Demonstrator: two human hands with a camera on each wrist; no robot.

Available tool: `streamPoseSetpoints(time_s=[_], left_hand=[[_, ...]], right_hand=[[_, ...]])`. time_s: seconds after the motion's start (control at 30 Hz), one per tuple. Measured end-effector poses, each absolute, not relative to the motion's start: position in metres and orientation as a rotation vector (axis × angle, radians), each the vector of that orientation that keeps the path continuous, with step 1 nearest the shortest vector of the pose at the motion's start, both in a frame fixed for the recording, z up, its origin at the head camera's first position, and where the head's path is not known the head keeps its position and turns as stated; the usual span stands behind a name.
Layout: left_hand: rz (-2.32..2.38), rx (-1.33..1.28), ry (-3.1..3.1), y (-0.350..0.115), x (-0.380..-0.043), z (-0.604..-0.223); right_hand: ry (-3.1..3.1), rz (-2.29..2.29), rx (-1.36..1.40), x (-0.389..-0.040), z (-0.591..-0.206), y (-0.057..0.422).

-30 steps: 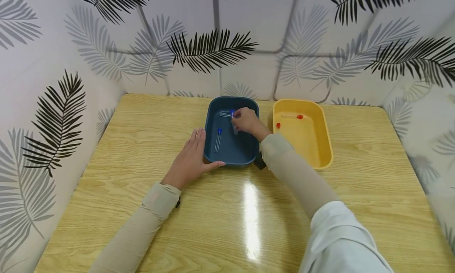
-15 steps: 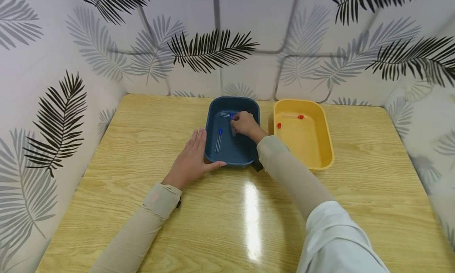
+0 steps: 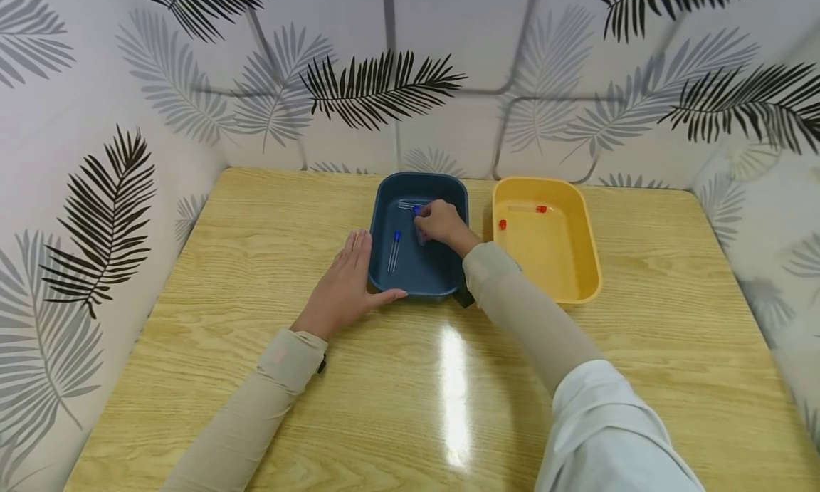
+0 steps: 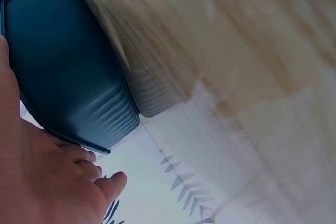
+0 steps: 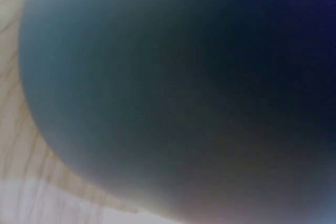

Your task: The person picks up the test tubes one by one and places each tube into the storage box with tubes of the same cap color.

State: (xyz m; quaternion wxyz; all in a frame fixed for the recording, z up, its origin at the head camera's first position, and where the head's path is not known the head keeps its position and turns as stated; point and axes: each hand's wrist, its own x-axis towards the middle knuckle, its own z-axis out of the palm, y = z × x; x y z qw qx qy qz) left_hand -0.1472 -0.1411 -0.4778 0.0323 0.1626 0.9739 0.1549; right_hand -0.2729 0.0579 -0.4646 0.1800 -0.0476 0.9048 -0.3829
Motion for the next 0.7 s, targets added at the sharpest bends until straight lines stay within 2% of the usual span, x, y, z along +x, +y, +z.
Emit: streamPoseSetpoints(time_s=[0.3, 0.7], left_hand=[[0.491, 0.506, 2.98, -0.142, -0.149, -0.476], [0.48, 0.507, 2.998, -0.147, -0.151, -0.477]], right_hand=[[2.579, -1.021, -0.167, -0.271, -0.462, 0.058], [2.69, -0.908, -0.404, -0.259, -0.434, 0.065]])
